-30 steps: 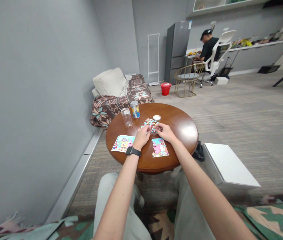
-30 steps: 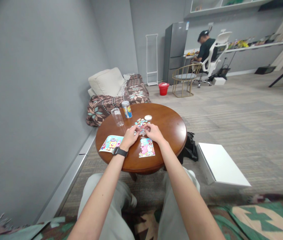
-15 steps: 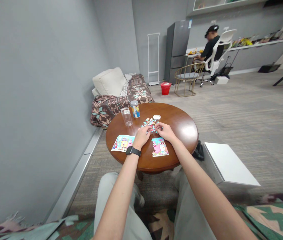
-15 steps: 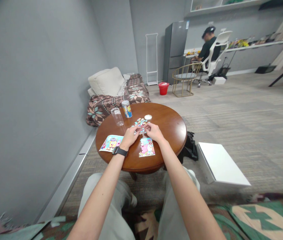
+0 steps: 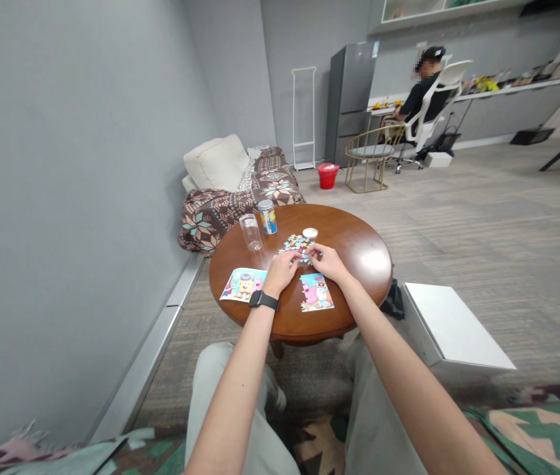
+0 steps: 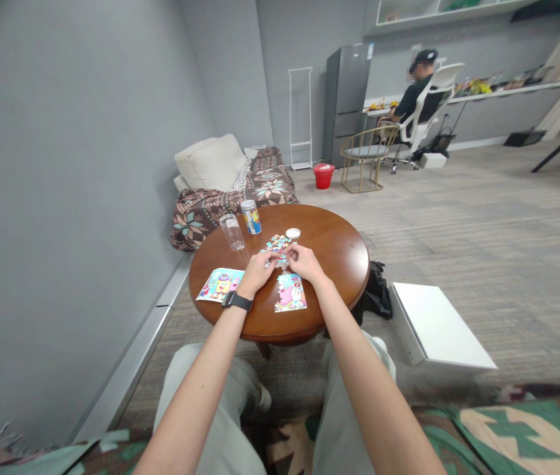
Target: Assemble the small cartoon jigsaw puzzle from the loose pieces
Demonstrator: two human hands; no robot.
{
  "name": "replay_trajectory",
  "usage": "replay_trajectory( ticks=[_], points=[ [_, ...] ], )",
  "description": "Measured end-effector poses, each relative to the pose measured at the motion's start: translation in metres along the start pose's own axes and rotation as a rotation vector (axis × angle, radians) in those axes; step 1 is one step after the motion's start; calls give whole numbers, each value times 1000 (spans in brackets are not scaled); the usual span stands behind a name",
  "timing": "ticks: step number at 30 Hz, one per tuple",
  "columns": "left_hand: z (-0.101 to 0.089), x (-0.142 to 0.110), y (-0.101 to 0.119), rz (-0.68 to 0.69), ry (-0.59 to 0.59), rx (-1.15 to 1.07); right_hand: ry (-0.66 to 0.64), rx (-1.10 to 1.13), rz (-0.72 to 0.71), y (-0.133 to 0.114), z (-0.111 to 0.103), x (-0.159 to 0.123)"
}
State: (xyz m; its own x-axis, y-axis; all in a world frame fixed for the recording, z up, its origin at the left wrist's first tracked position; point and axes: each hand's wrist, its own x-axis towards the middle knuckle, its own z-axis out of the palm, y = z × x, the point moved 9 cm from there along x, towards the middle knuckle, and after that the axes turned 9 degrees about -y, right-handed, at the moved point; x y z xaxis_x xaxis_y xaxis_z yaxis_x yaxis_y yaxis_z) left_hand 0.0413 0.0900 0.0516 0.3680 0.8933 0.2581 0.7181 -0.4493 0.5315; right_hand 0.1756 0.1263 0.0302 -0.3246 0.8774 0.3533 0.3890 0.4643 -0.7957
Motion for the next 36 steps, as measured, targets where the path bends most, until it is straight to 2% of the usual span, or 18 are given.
replay_trajectory(
  ticks=[36],
  points=[
    [-3,-1,0,26,45,-67,-46,36,40,-1,3,-1]
  ],
)
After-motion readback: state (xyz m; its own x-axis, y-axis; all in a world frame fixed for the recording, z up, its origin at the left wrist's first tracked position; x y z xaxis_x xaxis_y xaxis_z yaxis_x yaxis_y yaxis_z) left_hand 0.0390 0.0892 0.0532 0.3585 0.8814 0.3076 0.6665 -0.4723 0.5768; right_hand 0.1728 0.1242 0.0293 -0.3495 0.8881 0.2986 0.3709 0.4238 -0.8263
